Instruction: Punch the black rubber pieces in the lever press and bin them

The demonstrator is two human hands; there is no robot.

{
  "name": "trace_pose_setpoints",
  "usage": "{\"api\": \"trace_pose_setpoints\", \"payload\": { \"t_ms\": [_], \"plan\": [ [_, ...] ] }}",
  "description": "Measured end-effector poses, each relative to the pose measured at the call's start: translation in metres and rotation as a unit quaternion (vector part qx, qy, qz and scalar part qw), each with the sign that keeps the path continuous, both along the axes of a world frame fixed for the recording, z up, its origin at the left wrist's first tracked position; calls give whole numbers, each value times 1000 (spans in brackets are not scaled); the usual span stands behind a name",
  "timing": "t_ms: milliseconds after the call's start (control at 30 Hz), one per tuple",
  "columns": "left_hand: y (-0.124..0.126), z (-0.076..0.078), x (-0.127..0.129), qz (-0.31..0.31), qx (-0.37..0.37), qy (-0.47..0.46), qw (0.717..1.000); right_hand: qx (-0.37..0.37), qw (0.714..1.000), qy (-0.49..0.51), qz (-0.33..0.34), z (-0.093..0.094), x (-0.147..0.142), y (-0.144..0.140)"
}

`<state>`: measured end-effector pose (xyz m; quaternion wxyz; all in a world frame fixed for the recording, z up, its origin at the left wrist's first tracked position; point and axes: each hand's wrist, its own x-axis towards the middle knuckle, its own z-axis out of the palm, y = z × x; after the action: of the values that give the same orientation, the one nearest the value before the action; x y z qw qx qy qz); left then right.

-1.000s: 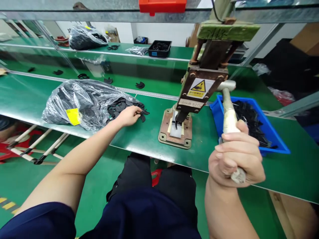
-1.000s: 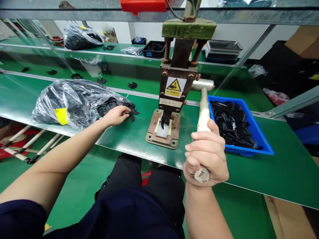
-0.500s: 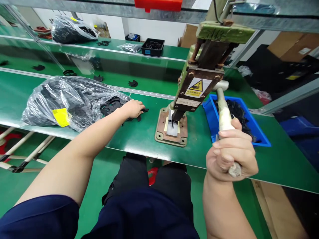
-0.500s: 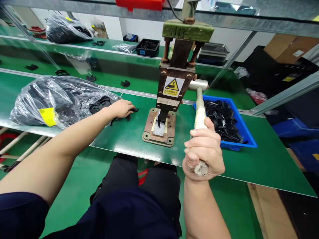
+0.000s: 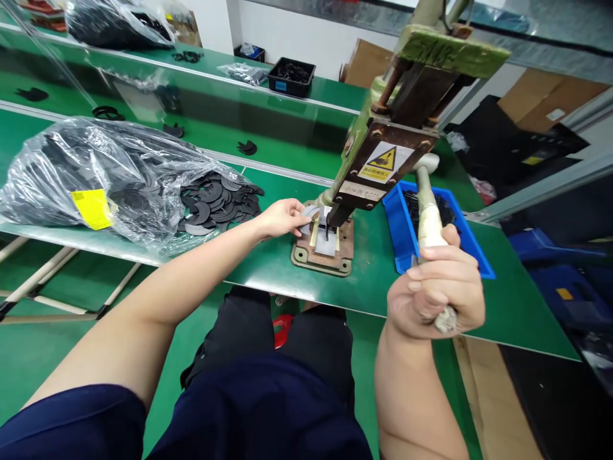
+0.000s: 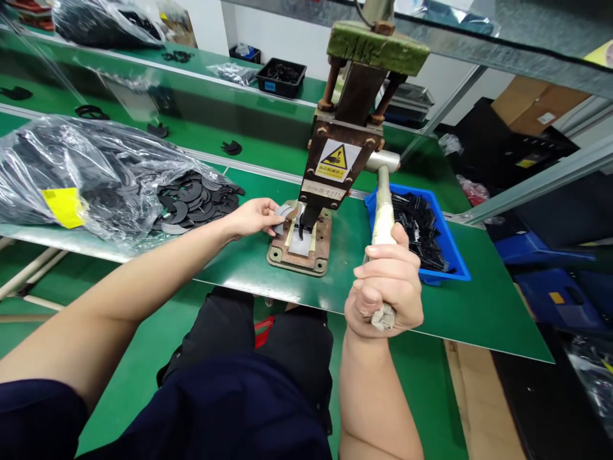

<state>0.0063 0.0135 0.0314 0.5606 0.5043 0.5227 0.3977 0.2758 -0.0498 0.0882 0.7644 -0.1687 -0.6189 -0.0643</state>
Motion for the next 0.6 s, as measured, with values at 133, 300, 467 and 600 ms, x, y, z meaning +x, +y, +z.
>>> {"api": "trace_pose_setpoints", "payload": {
  "t_ms": [133, 300, 467, 600],
  "plan": [
    [6, -4, 14, -8, -8, 6, 1000, -16, 1000, -26, 5, 1, 2, -3],
    [15, -7, 19, -33, 0, 32, 999, -23, 999, -20, 13, 2, 0, -8],
    [17, -6, 20, -30, 0, 46, 998, -42, 999, -23, 6, 3, 0, -13],
    [21, -5, 19, -38, -26, 45, 998, -56, 998, -36, 0, 5, 0, -17]
  ]
}}
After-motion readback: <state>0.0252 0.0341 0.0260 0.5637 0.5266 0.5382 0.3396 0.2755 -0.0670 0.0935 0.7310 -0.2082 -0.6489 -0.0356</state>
